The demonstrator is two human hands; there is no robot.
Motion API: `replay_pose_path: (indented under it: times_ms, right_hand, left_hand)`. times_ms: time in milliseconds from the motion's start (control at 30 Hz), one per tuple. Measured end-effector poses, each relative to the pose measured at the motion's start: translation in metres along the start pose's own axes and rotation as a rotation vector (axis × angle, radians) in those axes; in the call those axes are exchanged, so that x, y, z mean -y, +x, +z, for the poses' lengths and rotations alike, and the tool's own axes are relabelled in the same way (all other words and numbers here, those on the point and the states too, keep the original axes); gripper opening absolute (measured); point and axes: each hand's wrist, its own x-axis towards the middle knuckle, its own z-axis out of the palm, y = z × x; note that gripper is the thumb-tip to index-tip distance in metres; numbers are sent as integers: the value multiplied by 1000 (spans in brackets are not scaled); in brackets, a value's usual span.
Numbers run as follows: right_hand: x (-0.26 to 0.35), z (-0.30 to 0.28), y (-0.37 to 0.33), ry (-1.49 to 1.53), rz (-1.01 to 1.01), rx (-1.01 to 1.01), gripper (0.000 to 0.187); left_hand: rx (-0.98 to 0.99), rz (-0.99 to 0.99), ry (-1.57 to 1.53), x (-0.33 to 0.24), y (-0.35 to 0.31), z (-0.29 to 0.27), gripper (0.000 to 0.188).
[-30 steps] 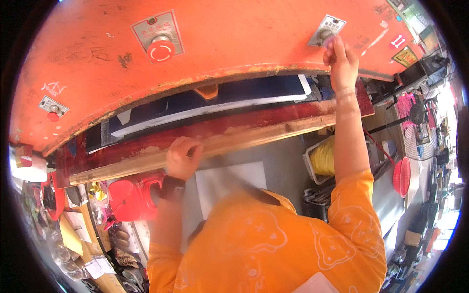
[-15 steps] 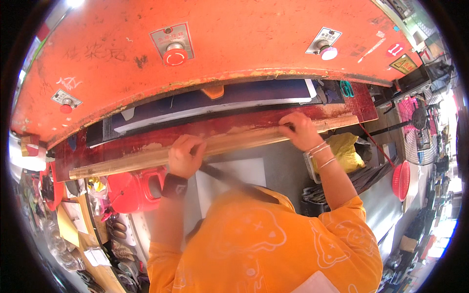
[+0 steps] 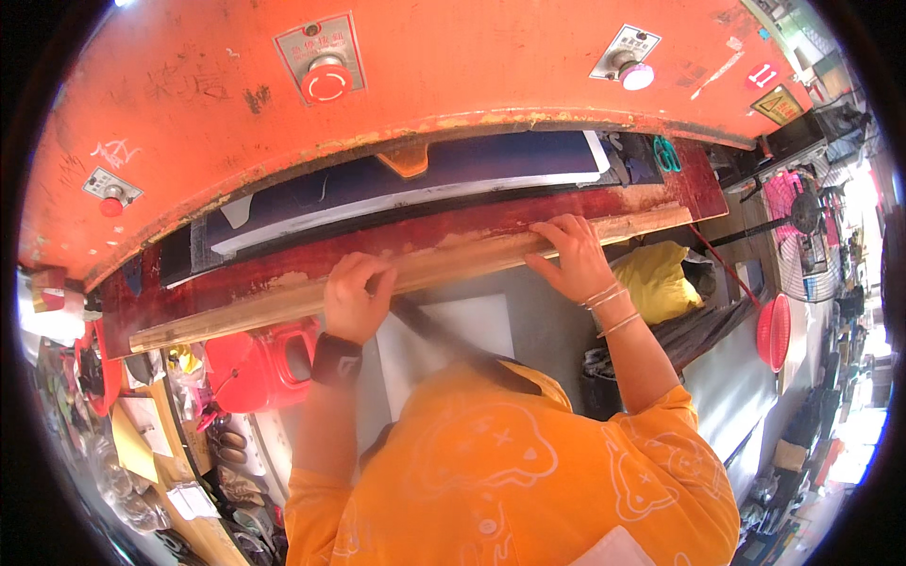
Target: The person uses green-handled scissors to cut a dark mask shape from a sheet of material on a workbench. They trim edges, remove excess pieces, and handle a second orange mask-shaped piece. The person also briefly moves a clipboard and papers on the table.
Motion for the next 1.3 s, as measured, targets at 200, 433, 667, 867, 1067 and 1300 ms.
replay_pose_path:
  times_ms: [200, 433, 667, 867, 1067, 1300]
  right_hand:
    - [6, -23, 6, 20, 154, 569, 32]
    - [77, 3, 55, 194, -45, -20, 77]
    - [158, 59, 46, -80, 135, 3, 91]
    - [157, 38, 1, 158, 132, -11, 84]
    - [121, 10, -30, 1338, 248, -84, 86]
    - [85, -21, -55, 1893, 347, -184, 83]
  left_hand:
    - [57, -60, -16, -9, -33, 4, 3]
    - [286, -231, -200, -42, -53, -37, 12]
    - [-117, -22, 268, -7, 6, -32, 39]
    - [36, -59, 579, -7, -38, -15, 37]
    - [45, -80, 579, -20, -58, -19, 37]
    - [40, -69, 607, -22, -66, -16, 36]
